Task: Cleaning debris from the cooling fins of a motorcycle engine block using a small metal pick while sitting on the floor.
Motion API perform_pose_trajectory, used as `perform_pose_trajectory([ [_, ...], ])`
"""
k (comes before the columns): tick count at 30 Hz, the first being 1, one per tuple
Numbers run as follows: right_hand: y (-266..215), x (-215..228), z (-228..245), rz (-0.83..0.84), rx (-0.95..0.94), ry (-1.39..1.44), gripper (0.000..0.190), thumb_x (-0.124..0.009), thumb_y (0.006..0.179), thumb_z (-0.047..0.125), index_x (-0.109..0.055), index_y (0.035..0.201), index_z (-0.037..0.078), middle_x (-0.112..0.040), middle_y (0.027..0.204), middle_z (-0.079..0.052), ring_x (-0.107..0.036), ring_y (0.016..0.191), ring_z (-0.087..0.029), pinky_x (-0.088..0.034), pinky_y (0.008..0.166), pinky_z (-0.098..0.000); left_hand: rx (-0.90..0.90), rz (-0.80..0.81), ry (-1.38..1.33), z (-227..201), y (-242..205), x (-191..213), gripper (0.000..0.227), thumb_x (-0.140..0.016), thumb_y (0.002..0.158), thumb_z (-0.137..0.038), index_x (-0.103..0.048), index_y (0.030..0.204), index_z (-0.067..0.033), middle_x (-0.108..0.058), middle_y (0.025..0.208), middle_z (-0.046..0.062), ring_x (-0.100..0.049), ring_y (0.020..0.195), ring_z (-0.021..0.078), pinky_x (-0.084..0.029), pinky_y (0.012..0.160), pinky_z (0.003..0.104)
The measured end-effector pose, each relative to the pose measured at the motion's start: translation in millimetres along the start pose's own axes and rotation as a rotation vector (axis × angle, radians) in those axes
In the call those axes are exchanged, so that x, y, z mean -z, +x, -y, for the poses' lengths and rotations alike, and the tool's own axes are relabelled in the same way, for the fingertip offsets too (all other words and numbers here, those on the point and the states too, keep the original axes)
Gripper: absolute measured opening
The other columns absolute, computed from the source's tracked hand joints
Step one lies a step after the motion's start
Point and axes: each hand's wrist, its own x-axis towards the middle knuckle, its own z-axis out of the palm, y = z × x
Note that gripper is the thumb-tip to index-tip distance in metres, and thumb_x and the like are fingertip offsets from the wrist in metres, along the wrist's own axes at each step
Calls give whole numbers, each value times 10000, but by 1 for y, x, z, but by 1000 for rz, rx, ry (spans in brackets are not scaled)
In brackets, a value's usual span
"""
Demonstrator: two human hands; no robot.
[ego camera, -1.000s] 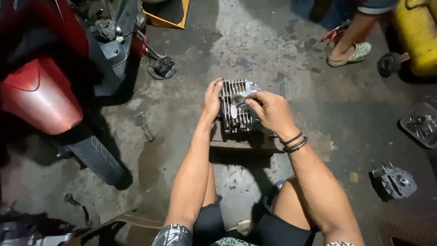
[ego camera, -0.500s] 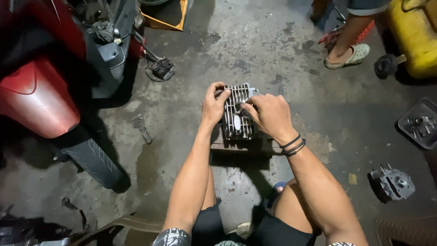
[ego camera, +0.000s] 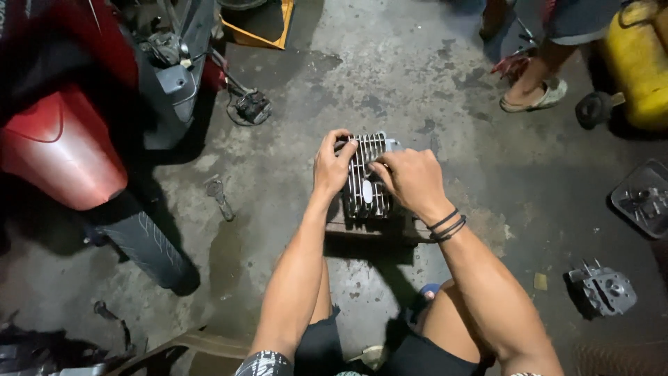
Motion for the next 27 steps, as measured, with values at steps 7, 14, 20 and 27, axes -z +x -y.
perform_pose_trajectory([
  [7,1,2,9,57,-14,-64,238,-600,1007,399,-737,939,217,-723,767,0,-722,804,-243,-491,750,-433,-21,2,0,-1,-1,-1,393,-692,915,-353,-637,1209,-98,-636,1199,217,-647,1178,416,-520,1026,501],
  [14,3,-1,4,57,-25,-19,272,-537,1042,410,-725,977,224,-726,769,-11,-728,807,-254,-503,716,-437,-31,1,9,-6,-6,0,390,-679,926,-354,-632,1217,-97,-632,1196,212,-646,1177,417,-501,1043,509],
  [20,2,-9,-2,90,-22,-48,283,-528,1040,407,-737,975,228,-742,765,-13,-742,792,-264,-509,704,-455,-50,-1,35,2,-5,-2,400,-684,925,-358,-630,1222,-96,-629,1194,209,-636,1187,413,-489,1062,496],
  [27,1,-26,-2,85,-17,-28,286,-528,1020,430,-711,954,220,-723,720,-51,-742,767,-303,-520,662,-485,-32,-2,19,3,-6,-1,405,-690,932,-386,-627,1235,-125,-623,1210,187,-633,1196,400,-480,1070,487],
])
